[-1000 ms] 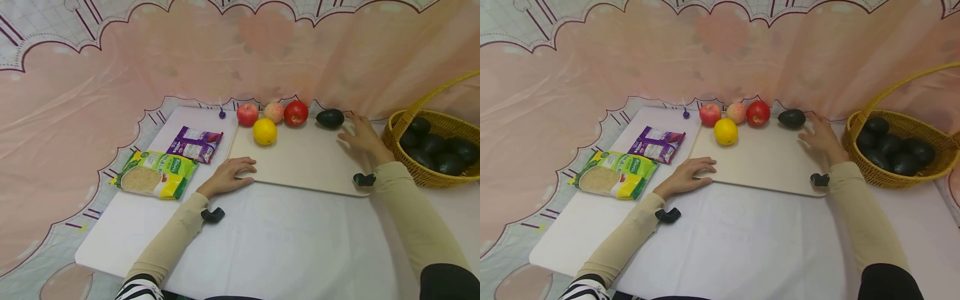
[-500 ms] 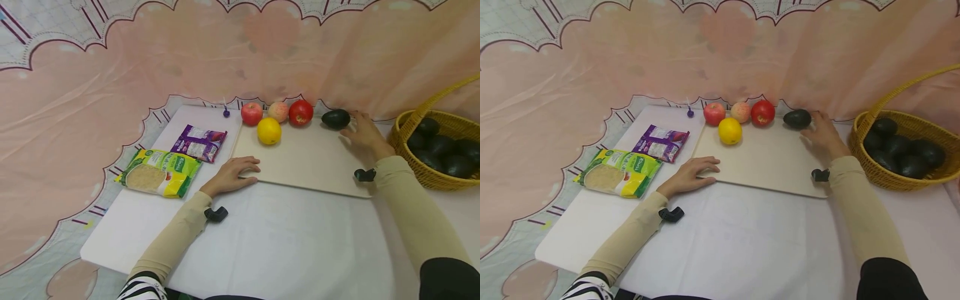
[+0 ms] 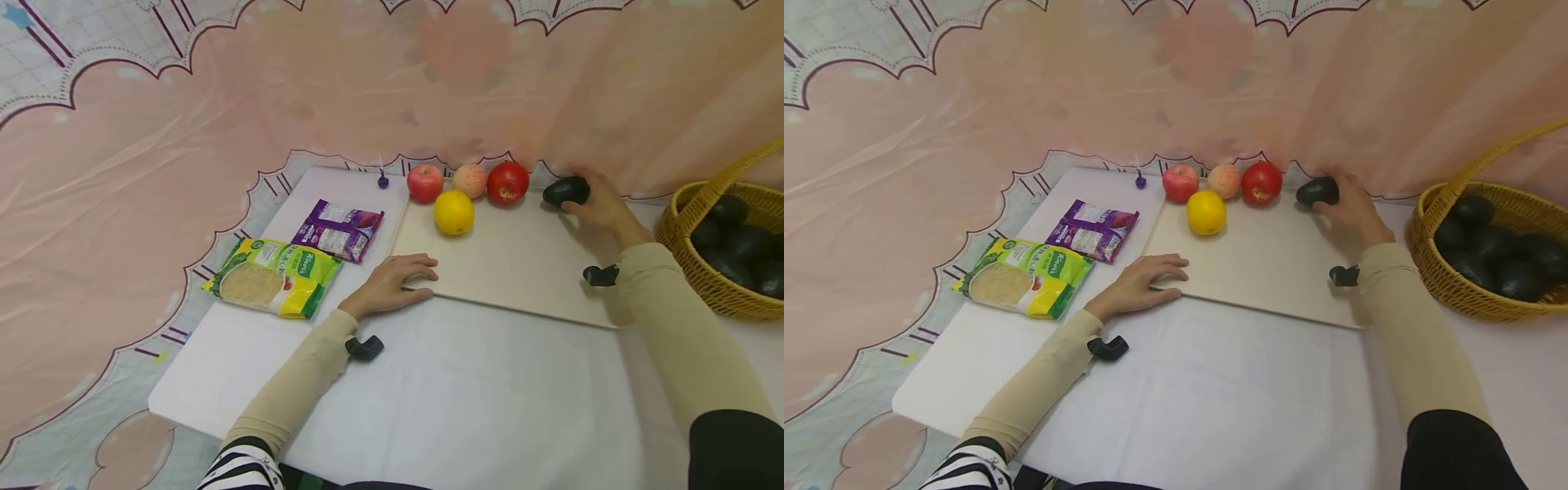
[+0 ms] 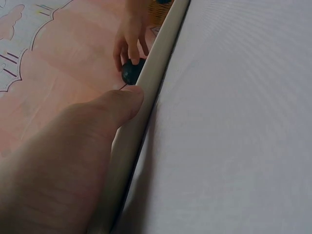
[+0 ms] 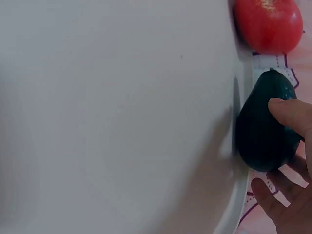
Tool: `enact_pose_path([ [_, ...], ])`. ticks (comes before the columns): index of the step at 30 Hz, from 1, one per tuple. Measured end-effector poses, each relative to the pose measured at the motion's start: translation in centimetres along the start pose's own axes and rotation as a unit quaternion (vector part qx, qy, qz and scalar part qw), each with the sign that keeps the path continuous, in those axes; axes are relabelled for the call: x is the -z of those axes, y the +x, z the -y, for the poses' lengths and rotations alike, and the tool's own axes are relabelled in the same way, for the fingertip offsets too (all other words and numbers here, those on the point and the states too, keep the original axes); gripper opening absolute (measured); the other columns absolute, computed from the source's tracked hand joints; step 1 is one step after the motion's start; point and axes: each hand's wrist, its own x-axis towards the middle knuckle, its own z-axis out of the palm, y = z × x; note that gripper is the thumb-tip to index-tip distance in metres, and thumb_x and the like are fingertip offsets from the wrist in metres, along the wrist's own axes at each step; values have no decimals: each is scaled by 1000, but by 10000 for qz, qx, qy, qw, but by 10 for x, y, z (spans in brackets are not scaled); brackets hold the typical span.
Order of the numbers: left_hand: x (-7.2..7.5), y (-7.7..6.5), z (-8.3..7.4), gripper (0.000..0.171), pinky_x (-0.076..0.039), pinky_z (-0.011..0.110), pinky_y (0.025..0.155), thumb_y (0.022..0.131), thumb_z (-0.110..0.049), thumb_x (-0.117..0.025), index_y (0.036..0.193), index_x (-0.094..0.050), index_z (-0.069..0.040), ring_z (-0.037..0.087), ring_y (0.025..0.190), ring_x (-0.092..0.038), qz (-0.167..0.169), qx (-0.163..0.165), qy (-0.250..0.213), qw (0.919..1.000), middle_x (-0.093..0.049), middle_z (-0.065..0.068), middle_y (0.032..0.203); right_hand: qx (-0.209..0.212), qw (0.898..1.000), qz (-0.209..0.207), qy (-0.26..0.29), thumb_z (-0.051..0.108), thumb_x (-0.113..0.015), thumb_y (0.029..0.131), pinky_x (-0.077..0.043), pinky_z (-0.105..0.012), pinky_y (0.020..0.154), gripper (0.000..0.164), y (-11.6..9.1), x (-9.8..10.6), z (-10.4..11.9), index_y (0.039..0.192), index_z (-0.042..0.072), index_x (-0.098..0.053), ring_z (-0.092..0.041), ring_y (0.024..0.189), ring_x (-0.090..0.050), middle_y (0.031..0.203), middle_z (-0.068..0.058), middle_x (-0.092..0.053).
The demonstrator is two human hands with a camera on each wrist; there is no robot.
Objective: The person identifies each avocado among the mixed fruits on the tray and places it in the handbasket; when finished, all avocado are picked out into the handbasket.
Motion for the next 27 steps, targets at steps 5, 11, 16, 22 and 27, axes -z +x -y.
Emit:
enact_pose_path([
  [5, 1, 1, 0, 33, -27, 42, 113, 90, -44, -60, 118, -63, -28, 11, 139, -34, -26, -4, 4, 10000, -48, -10, 143, -131, 9999, -76, 14, 18, -64, 87, -21, -63, 108, 70, 3, -2, 1, 145, 6, -27, -51, 132, -25, 142, -34, -30],
  [11, 1, -1, 0, 32, -27, 41, 113, 90, -44, -60, 118, -63, -28, 12, 139, -34, -18, -35, 5, 10000, -48, -9, 143, -433, 9985, -328, 72, 25, -66, 87, -21, -62, 109, 75, 1, -9, 3, 144, 0, -24, -51, 129, -27, 140, -35, -27],
  [16, 1, 0, -3, 31, -28, 41, 112, 90, -41, -62, 117, -64, -26, 12, 138, -36, -75, -80, 18, 9999, -50, -8, 141, -582, 9968, -557, 8, 25, -70, 83, -24, -61, 107, 78, -3, -11, 6, 141, -2, -25, -52, 126, -32, 138, -36, -30],
  [22, 1, 0, -2, 31, -28, 40, 113, 89, -41, -62, 116, -64, -26, 11, 138, -36, -82, -82, 42, 9999, -50, -8, 141, -738, 9946, -734, -19, 34, -70, 83, -29, -58, 104, 78, -7, -12, 6, 136, -4, -28, -48, 121, -39, 131, -34, -42],
  [27, 0, 0, 0, 32, -27, 40, 113, 90, -43, -61, 118, -63, -27, 11, 138, -36, -38, -72, 61, 9999, -49, -9, 142, -881, 9930, -787, 75, 42, -67, 84, -28, -59, 104, 80, -11, -13, 8, 139, 0, -27, -46, 122, -39, 134, -30, -41],
])
